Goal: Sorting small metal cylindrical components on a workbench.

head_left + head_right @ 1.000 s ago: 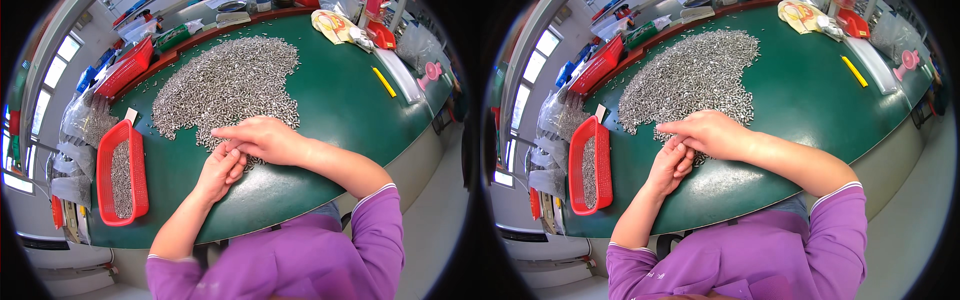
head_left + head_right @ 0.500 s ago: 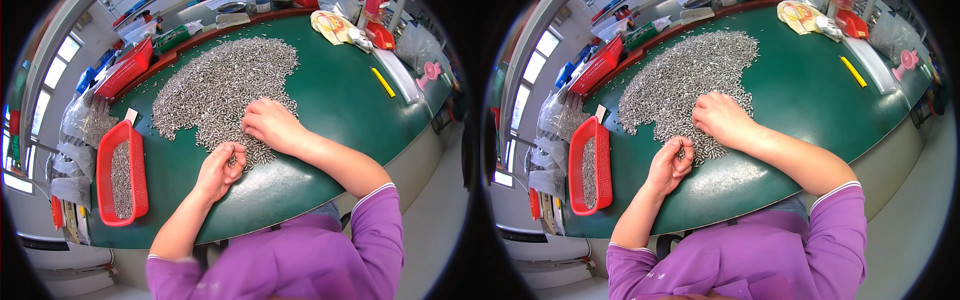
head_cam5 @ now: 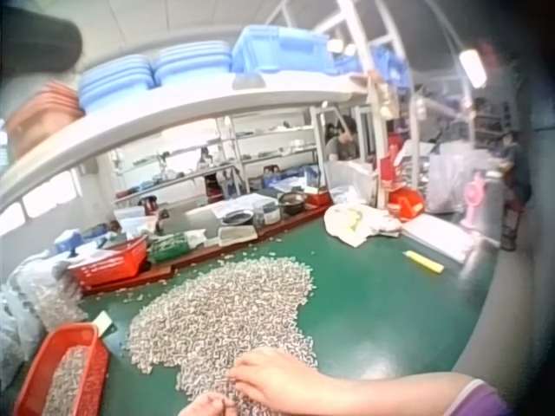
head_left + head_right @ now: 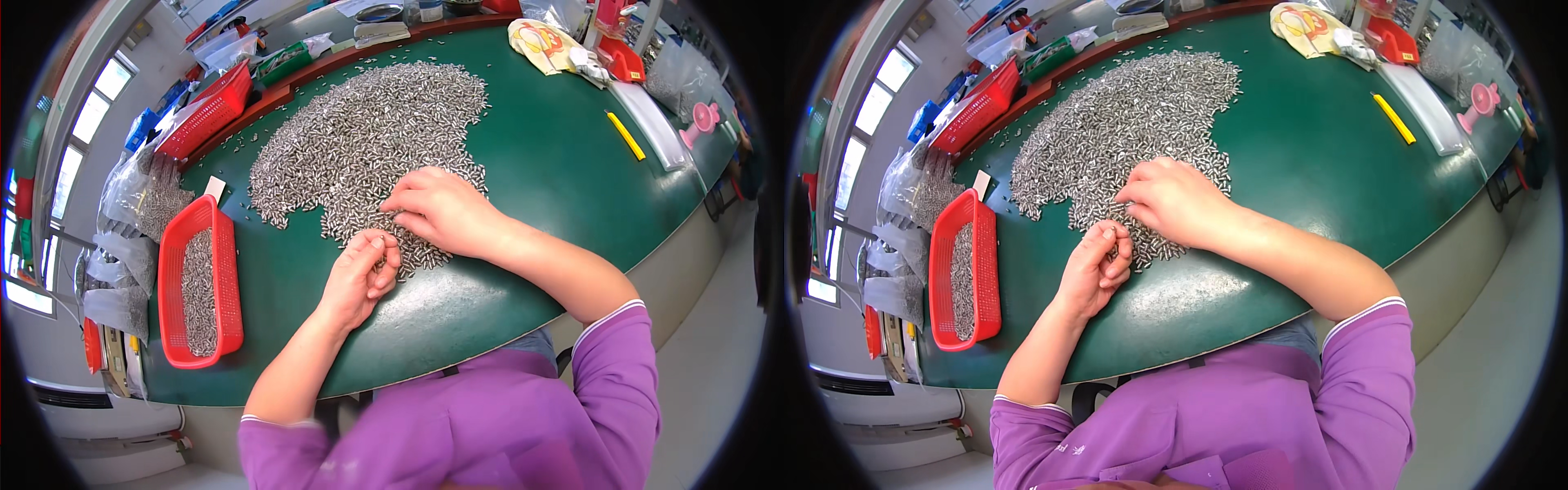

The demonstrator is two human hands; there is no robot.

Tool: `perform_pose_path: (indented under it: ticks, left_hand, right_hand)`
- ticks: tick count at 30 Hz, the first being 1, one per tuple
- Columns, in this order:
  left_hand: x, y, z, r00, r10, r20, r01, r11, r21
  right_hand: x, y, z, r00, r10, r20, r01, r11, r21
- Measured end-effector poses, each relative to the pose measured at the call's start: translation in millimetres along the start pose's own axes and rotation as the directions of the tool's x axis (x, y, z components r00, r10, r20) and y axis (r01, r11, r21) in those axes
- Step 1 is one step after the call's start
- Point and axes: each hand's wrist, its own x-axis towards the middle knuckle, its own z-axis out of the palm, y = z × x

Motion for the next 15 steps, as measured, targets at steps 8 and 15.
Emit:
perform_pose_path:
  ticks: [8,15]
  left_hand:
    - [-1.3,0.9,-0.6,1.000,-0.022,-0.007,0.022,1.000,-0.017]
    - [-2.3,1.6,0.3,1.000,-0.027,0.011,0.027,0.998,0.060]
  right_hand:
    - [-3.4,11.6,3.8,0.999,-0.005,0.053,0.020,0.956,-0.292]
    - [2.9,3.3,-3.2,0.994,-0.063,-0.087,0.051,0.989,-0.135]
